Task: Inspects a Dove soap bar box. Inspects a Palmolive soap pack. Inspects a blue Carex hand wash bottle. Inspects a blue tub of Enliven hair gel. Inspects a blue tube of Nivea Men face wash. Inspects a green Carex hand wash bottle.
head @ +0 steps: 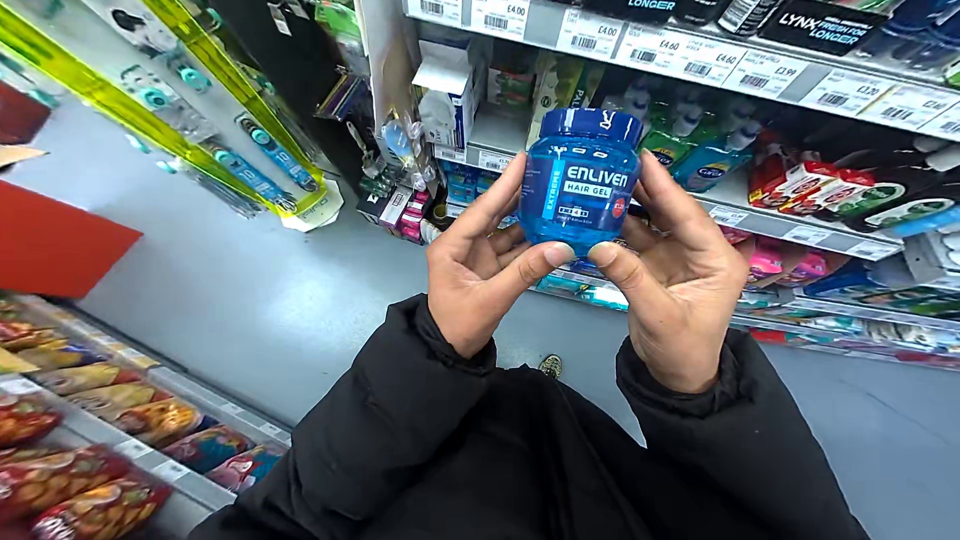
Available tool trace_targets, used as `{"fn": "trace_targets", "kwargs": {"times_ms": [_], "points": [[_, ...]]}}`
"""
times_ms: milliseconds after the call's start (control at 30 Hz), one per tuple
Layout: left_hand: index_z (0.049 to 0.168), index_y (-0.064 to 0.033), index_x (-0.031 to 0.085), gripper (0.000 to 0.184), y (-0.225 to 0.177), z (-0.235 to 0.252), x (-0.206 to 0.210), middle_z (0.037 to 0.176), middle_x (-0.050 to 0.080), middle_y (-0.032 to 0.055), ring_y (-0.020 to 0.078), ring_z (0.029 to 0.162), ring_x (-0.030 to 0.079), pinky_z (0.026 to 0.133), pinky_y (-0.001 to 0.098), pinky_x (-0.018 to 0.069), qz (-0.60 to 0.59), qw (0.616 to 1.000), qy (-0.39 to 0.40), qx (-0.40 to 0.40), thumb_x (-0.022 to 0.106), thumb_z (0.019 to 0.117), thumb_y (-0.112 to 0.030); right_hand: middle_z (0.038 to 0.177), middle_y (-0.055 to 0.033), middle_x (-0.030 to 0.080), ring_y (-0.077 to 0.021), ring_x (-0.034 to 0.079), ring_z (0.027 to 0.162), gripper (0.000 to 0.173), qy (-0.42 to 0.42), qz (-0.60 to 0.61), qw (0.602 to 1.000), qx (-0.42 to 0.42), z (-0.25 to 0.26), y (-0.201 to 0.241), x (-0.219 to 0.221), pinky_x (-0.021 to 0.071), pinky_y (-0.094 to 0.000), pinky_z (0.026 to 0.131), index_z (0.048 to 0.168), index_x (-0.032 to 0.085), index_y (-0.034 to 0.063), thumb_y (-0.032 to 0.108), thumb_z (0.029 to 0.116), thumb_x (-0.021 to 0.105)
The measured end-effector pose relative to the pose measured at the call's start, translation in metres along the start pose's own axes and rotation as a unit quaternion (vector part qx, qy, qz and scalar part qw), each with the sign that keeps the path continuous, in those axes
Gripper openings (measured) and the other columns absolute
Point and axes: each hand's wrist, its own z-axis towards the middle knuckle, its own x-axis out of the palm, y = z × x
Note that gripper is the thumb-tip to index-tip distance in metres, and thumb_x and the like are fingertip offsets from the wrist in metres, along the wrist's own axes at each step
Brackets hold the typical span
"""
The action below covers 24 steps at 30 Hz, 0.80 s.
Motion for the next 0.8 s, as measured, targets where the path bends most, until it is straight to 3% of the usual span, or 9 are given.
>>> {"fn": "trace_targets", "kwargs": {"times_ms": [167, 800], "points": [[0.150, 0.0157, 0.034, 0.074, 0.0003, -0.0005, -0.0012, 0.147, 0.051, 0.0253, 0.0303, 0.122, 0.065, 0.102, 0.0422, 0.0580, 0.008, 1.000, 0.007, -0.002, 0.074, 0.0891, 0.004, 0.146, -0.0221, 0.052, -0.0322, 0.064, 0.124, 0.066, 0.001, 0.013, 1.000, 0.003, -0.0010, -0.0017, -0.0022, 0.0592, -0.0434, 0.101, 0.149, 0.042, -0.0114, -0.004, 0.0905, 0.072], [0.149, 0.0134, 0.039, 0.074, 0.0042, -0.0030, 0.0002, 0.147, 0.051, 0.0240, 0.0311, 0.121, 0.066, 0.100, 0.0427, 0.0594, -0.001, 1.000, -0.004, -0.007, 0.076, 0.0858, 0.006, 0.145, -0.0216, 0.052, -0.0312, 0.064, 0.123, 0.066, -0.013, 0.000, 1.000, 0.014, -0.0068, 0.0010, -0.0041, 0.0601, -0.0416, 0.100, 0.148, 0.044, -0.0107, -0.003, 0.0898, 0.073]]}}
